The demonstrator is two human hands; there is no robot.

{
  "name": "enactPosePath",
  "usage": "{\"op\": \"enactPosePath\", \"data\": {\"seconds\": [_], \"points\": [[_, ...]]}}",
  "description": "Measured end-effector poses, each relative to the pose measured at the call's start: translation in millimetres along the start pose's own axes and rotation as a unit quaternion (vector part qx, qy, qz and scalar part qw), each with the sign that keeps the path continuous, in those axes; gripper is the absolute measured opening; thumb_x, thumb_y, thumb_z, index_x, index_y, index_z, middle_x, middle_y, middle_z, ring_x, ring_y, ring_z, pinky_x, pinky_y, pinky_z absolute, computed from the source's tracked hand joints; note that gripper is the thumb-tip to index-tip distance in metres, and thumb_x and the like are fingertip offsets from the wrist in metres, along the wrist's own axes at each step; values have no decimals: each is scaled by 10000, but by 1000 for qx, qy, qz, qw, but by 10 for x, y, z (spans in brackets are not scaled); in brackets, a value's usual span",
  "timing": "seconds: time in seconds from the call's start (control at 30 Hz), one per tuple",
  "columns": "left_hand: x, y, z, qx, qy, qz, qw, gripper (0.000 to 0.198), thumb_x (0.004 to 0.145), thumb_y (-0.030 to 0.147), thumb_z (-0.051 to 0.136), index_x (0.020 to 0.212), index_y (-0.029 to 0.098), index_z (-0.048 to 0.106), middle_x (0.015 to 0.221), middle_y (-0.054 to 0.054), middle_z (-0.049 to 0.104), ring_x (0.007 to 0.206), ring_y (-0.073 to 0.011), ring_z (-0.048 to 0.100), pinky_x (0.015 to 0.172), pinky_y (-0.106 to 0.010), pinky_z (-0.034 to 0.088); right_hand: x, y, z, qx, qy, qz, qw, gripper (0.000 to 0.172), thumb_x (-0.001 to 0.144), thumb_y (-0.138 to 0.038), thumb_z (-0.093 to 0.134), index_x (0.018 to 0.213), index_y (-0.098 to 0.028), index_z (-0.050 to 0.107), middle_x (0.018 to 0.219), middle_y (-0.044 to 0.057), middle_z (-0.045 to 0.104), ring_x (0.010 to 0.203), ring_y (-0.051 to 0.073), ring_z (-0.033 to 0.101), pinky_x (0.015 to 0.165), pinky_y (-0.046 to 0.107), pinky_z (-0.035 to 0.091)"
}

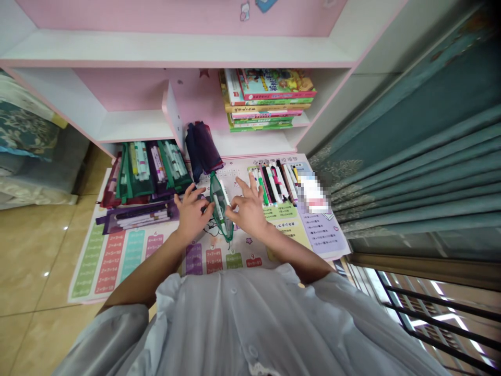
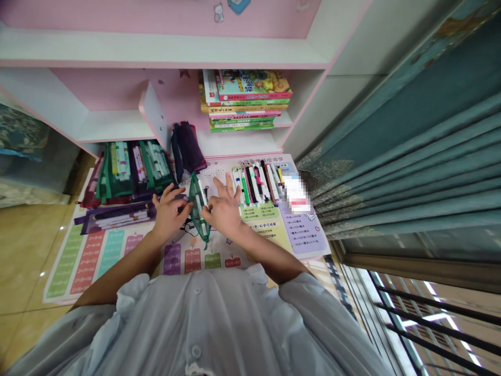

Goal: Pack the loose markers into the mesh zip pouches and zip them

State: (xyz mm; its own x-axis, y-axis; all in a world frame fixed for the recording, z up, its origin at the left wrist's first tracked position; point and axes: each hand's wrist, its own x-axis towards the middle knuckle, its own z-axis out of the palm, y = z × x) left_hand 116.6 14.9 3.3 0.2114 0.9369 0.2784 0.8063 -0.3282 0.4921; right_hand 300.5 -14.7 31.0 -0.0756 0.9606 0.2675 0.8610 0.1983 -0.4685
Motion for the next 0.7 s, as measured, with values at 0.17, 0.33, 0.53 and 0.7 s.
{"op": "enactPosePath", "data": {"seconds": [0.17, 0.33, 0.53, 0.7], "points": [[-2, -1, 4, 3, 0, 0, 1000, 259, 863, 313, 615, 628, 208, 646, 1273, -62, 683, 1394, -372, 442, 1115, -723, 191, 27, -131, 106, -13, -81, 23, 996, 132, 785, -225, 661, 682, -161, 712, 1584, 136, 394, 1530, 428, 134, 1157, 703, 185], [-2, 5, 3, 5, 3, -6, 1000, 248, 854, 303, 623, 626, 210, 651, 1258, -59, 694, 1386, -363, 458, 1112, -716, 189, 57, -125, 224, -44, -142, 42, 988, 165, 826, -258, 658, 842, -137, 769, 1602, 153, 355, 1537, 420, 93, 1167, 707, 161], [-3, 0, 6, 1, 6, -4, 1000, 232, 846, 301, 637, 631, 213, 655, 1255, -54, 696, 1388, -366, 456, 1112, -710, 191, 79, -93, 243, -75, -180, 31, 980, 202, 838, -284, 668, 929, -144, 782, 1591, 160, 371, 1532, 433, 103, 1156, 718, 190], [-2, 3, 2, 0, 2, -5, 1000, 241, 855, 307, 628, 634, 215, 656, 1261, -60, 693, 1394, -360, 448, 1112, -706, 179, 68, -76, 277, -75, -179, 26, 981, 203, 843, -303, 666, 911, -149, 779, 1570, 166, 405, 1525, 430, 141, 1151, 716, 206]]}}
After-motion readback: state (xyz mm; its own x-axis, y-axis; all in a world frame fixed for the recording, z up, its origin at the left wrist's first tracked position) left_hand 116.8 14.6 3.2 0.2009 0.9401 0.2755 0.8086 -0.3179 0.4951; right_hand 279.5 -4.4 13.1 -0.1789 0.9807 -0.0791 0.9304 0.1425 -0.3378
